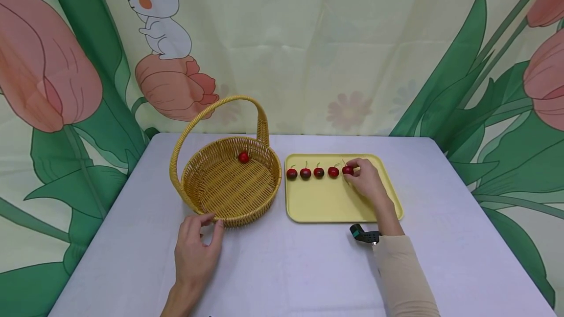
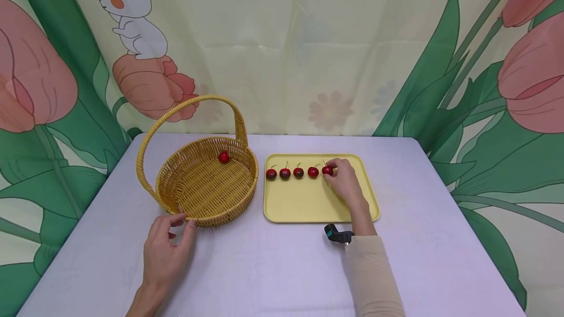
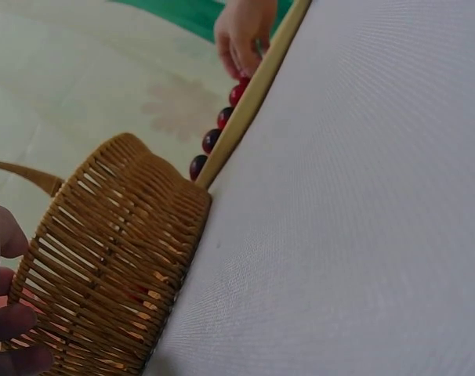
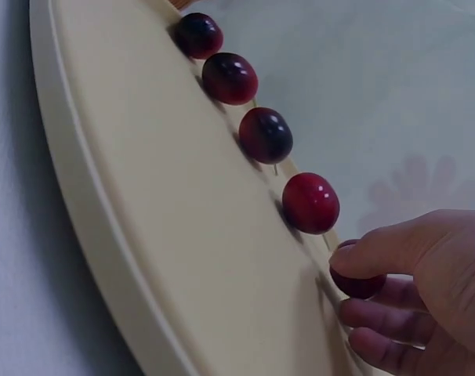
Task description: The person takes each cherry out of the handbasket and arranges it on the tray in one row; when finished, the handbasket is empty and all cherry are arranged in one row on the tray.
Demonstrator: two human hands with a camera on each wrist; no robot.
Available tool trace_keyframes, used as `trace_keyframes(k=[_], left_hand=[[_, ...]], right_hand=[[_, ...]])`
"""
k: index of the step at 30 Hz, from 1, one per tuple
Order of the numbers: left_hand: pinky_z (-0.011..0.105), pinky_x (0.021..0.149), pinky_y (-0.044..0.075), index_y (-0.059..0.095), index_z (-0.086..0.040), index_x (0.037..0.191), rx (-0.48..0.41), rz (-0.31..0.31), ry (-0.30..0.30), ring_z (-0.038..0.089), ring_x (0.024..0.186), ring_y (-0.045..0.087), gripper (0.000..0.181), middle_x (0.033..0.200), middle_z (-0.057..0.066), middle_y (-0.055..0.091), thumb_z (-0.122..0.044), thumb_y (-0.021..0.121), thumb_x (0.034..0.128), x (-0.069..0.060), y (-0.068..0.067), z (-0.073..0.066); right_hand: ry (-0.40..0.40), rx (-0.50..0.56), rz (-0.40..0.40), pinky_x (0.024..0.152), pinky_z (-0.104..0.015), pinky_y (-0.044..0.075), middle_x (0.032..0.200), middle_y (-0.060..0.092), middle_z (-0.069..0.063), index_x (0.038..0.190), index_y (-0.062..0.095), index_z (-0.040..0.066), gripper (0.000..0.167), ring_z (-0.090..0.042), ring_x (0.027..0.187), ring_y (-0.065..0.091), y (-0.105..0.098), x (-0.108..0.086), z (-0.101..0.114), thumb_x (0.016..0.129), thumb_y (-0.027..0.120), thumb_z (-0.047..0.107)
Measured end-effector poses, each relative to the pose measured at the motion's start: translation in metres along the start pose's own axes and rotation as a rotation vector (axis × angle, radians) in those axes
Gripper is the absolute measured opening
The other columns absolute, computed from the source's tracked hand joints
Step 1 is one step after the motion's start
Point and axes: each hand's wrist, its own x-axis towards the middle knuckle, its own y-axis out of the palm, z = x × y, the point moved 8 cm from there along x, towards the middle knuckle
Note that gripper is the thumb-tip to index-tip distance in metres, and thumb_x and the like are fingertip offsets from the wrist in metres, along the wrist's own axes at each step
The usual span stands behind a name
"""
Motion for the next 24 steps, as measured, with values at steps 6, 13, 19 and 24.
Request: trace_keyframes(k=[6,13,19,24], left_hand=[[0.022,0.072,0.043,0.068,-0.007,0.105,0.002,0.003,0.002,0.016,0.093,0.059,0.023,0.096,0.004,0.062,-0.015,0.076,0.0851,-0.0001,0.0001,0.0003],[0.018,0.072,0.04,0.068,-0.007,0.105,-0.003,-0.002,0.009,0.016,0.093,0.059,0.023,0.096,0.004,0.062,-0.015,0.076,0.0849,-0.0001,0.0001,0.0009],[0.024,0.071,0.044,0.068,-0.006,0.105,-0.003,-0.001,0.017,0.017,0.093,0.059,0.024,0.096,0.005,0.062,-0.015,0.076,0.0849,0.0001,0.0004,0.0006],[0.032,0.069,0.047,0.068,-0.006,0.106,0.006,0.003,0.018,0.017,0.093,0.059,0.024,0.096,0.005,0.062,-0.015,0.076,0.085,0.0,0.0009,0.0001]], right_hand=[[0.015,-0.009,0.011,0.083,-0.039,0.053,0.127,0.057,-0.024,0.129,0.057,-0.003,0.04,-0.034,0.102,0.063,0.0007,0.0004,-0.0025,0.094,0.067,0.015],[0.027,-0.007,0.019,0.086,-0.042,0.053,0.124,0.058,-0.024,0.128,0.056,-0.003,0.041,-0.035,0.104,0.062,0.002,-0.0004,-0.0016,0.094,0.068,0.017],[0.023,-0.021,0.026,0.086,-0.043,0.053,0.125,0.057,-0.024,0.13,0.055,-0.003,0.044,-0.036,0.104,0.062,0.0009,0.0006,-0.0016,0.094,0.068,0.019],[0.023,-0.026,0.03,0.087,-0.043,0.053,0.131,0.054,-0.024,0.133,0.053,-0.003,0.047,-0.035,0.105,0.061,-0.0021,-0.0017,0.0003,0.096,0.066,0.023]])
